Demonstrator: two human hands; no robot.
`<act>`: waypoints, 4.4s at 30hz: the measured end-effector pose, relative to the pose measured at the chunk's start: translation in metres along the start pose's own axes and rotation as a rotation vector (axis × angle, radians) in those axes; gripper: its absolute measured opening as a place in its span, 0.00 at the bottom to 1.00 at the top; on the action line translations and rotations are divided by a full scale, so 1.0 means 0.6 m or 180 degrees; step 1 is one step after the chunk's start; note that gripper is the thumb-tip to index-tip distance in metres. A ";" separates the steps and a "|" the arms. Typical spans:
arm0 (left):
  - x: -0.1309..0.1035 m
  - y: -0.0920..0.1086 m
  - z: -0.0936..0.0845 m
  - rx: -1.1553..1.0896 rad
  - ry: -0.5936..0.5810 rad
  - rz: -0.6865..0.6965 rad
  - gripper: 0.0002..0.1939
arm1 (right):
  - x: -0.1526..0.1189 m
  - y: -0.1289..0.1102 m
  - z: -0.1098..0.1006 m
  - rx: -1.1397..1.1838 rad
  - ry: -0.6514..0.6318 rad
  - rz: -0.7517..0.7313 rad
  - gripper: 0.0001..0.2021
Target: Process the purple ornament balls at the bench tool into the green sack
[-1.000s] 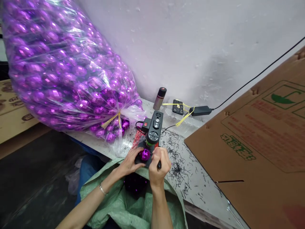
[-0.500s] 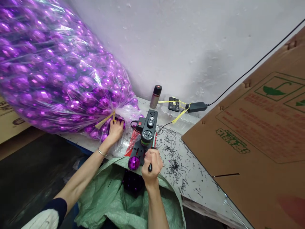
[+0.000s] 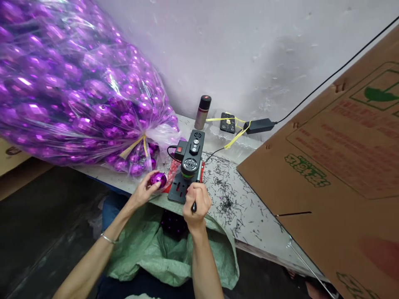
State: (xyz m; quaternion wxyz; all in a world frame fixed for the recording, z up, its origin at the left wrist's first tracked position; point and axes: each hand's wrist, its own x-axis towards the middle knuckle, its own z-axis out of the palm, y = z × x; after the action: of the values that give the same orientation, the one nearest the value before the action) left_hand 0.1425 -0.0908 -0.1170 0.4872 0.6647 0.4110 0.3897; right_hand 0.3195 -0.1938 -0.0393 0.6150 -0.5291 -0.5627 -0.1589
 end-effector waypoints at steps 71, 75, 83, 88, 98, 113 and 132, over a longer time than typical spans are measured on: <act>0.051 -0.039 0.156 0.1035 -0.0224 0.1034 0.31 | -0.051 0.034 0.010 0.0056 0.0032 -0.0108 0.16; 0.027 -0.033 0.150 0.1030 -0.0332 0.1096 0.33 | 0.016 -0.013 -0.009 0.0174 -0.0077 0.0539 0.15; -0.025 -0.022 0.053 0.1428 -0.0235 0.1469 0.28 | 0.008 -0.013 -0.010 0.0090 -0.0127 0.0380 0.15; 0.101 -0.005 -0.021 0.2473 0.0627 0.0914 0.18 | 0.002 -0.012 -0.007 0.0067 -0.0048 0.0292 0.16; 0.117 -0.002 -0.065 0.2091 0.0419 0.0514 0.29 | 0.000 -0.009 -0.005 0.0010 -0.0076 0.0148 0.16; 0.014 0.007 0.080 -0.1196 -0.0385 -0.0742 0.27 | 0.023 -0.020 -0.011 0.0026 -0.0133 0.0291 0.15; -0.007 -0.012 0.089 0.0600 0.0084 0.0455 0.28 | 0.020 -0.016 -0.015 -0.0039 -0.0236 0.0126 0.13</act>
State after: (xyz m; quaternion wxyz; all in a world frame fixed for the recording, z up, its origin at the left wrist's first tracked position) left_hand 0.1887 -0.1109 -0.1365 0.3880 0.7300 0.4037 0.3918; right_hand 0.3205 -0.2003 -0.0227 0.5935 -0.5494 -0.5734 -0.1304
